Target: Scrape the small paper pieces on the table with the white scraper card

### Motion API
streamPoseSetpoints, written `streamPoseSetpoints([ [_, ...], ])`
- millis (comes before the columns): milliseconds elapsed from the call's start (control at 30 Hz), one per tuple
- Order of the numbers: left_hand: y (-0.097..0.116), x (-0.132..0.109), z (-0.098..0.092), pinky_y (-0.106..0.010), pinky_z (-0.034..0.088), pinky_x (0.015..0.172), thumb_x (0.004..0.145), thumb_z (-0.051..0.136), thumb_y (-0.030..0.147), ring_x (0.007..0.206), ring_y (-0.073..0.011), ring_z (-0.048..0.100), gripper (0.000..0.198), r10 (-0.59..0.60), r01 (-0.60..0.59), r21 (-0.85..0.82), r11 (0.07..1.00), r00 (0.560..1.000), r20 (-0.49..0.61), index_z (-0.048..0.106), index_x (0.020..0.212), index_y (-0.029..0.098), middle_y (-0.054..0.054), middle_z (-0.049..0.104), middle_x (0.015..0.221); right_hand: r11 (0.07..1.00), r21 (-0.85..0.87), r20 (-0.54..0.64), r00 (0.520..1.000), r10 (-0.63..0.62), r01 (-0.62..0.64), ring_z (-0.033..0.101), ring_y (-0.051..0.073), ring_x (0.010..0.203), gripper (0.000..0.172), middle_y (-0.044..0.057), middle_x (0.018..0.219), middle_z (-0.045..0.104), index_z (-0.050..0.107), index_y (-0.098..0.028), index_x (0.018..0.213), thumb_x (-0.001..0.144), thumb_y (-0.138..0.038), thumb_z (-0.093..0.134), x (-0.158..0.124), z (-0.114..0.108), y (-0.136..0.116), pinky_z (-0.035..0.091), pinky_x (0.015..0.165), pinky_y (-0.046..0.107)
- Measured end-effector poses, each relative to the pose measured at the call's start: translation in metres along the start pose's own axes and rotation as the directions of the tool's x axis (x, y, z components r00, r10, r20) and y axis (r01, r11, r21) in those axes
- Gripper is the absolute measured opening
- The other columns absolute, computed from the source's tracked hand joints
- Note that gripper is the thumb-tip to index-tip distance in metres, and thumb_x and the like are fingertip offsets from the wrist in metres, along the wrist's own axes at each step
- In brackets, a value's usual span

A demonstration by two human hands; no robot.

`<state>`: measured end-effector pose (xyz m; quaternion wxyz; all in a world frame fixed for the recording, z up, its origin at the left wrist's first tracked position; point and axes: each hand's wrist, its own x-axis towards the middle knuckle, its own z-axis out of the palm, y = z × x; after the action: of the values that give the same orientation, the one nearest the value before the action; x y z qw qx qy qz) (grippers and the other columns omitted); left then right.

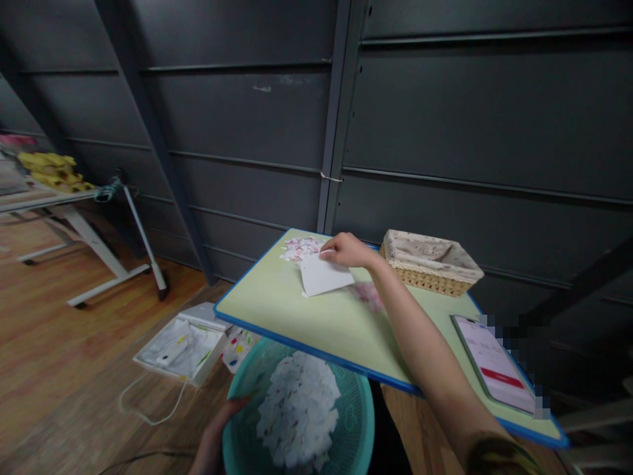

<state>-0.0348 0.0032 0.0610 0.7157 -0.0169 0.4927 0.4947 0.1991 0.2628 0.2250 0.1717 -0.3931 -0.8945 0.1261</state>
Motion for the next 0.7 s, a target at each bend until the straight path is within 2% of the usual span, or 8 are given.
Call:
streamPoseSetpoints([
  [200, 0.0008, -0.0014, 0.0003, -0.040, 0.052, 0.087, 0.071, 0.070, 0.023, 0.093, -0.0306, 0.068, 0.029, -0.013, 0.013, -0.009, 1.000, 1.000, 0.001, 0.069, 0.094, 0.006, -0.011, 0.076, 0.086, 1.000, 0.001, 0.080, 0.997, 0.016, -0.016, 0.060, 0.014, 0.070, 0.024, 0.006, 0.082, 0.072, 0.075, -0.011, 0.089, 0.077, -0.019, 0.056, -0.0029, -0.0043, -0.0010, 0.038, 0.061, 0.022],
  [300, 0.0020, -0.0013, 0.0012, -0.039, 0.052, 0.087, 0.069, 0.071, 0.023, 0.093, -0.0304, 0.069, 0.028, -0.058, 0.058, -0.051, 0.997, 0.998, 0.008, 0.070, 0.091, 0.005, -0.012, 0.076, 0.083, 0.999, 0.042, 0.137, 0.991, -0.009, 0.003, 0.060, 0.014, 0.070, 0.024, 0.004, 0.081, 0.072, 0.075, -0.013, 0.089, 0.077, -0.021, 0.056, -0.0027, -0.0031, -0.0042, 0.038, 0.061, 0.021],
  [367, 0.0024, -0.0007, 0.0017, -0.039, 0.052, 0.087, 0.069, 0.070, 0.022, 0.092, -0.0301, 0.069, 0.026, -0.082, 0.083, -0.085, 0.993, 0.997, 0.015, 0.070, 0.090, 0.006, -0.011, 0.076, 0.080, 1.000, 0.023, 0.116, 0.993, -0.001, -0.002, 0.061, 0.015, 0.072, 0.023, 0.005, 0.084, 0.073, 0.075, -0.014, 0.089, 0.078, -0.021, 0.056, -0.0015, -0.0016, -0.0057, 0.038, 0.062, 0.021],
  [500, 0.0014, -0.0008, 0.0027, -0.039, 0.053, 0.085, 0.070, 0.068, 0.020, 0.090, -0.0300, 0.069, 0.029, -0.066, 0.066, -0.083, 0.994, 0.998, 0.000, 0.069, 0.095, 0.006, -0.010, 0.076, 0.078, 0.997, -0.062, -0.003, 0.999, 0.047, -0.047, 0.062, 0.017, 0.080, 0.023, 0.009, 0.090, 0.073, 0.075, -0.013, 0.090, 0.079, -0.019, 0.055, 0.0001, -0.0007, -0.0049, 0.039, 0.067, 0.023],
  [700, 0.0001, -0.0027, 0.0029, -0.044, 0.053, 0.085, 0.071, 0.068, 0.020, 0.090, -0.0329, 0.069, 0.047, -0.046, 0.044, -0.087, 0.995, 0.999, -0.019, 0.061, 0.114, 0.002, -0.011, 0.076, 0.079, 0.999, 0.036, 0.078, 0.997, 0.005, -0.008, 0.061, 0.016, 0.073, 0.023, 0.006, 0.081, 0.072, 0.075, -0.013, 0.089, 0.077, -0.021, 0.057, -0.0034, -0.0050, 0.0011, 0.039, 0.064, 0.023],
])
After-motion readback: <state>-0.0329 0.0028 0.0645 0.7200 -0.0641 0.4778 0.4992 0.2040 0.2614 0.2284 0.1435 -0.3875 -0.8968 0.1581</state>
